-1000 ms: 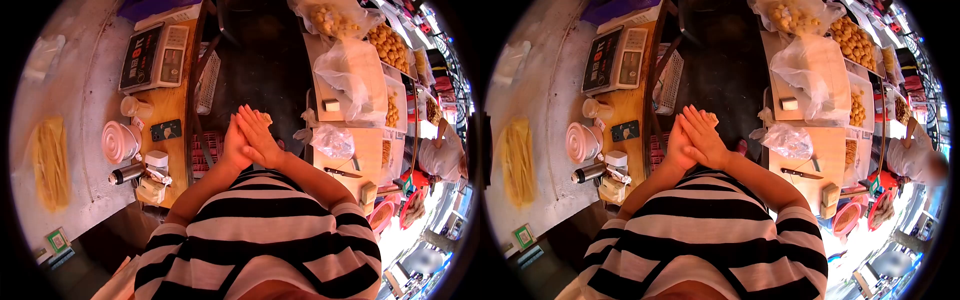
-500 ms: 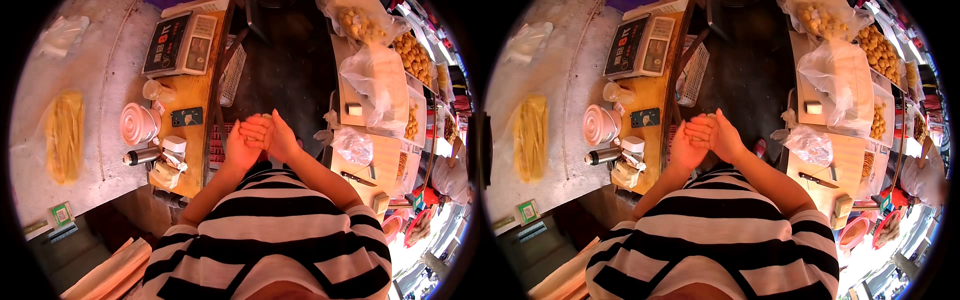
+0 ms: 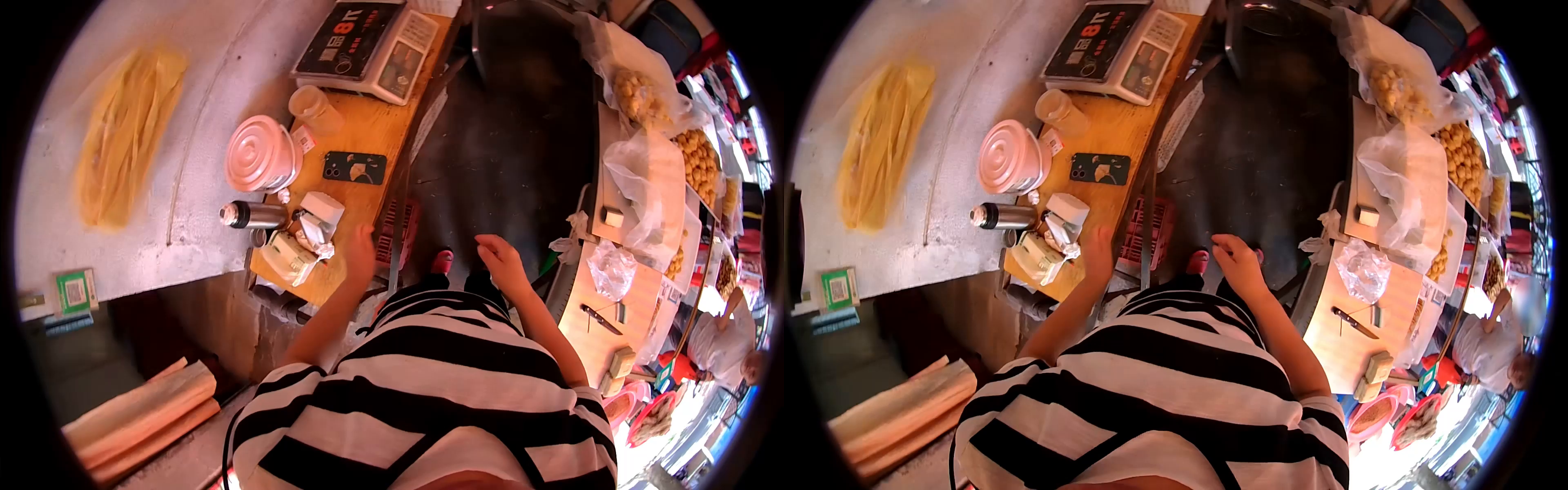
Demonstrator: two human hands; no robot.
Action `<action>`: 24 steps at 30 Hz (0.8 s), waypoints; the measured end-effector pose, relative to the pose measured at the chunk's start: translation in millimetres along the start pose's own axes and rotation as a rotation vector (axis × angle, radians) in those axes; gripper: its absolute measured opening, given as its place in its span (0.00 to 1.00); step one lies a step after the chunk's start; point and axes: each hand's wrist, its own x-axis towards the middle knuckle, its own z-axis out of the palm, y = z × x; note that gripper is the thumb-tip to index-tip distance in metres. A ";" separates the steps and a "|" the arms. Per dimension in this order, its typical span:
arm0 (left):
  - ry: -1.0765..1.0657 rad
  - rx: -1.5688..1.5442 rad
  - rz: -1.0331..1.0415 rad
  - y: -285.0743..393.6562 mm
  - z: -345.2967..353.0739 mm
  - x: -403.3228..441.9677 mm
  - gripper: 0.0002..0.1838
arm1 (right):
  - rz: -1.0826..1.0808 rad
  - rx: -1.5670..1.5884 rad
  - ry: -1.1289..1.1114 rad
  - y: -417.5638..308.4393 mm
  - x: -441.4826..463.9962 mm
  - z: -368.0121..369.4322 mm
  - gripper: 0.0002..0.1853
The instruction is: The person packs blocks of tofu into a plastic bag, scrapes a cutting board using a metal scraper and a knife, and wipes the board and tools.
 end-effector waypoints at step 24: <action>-0.315 0.913 0.625 -128.2 -18.6 -11.3 0.31 | 0.268 -0.223 0.480 75.1 -248.8 -10.6 0.14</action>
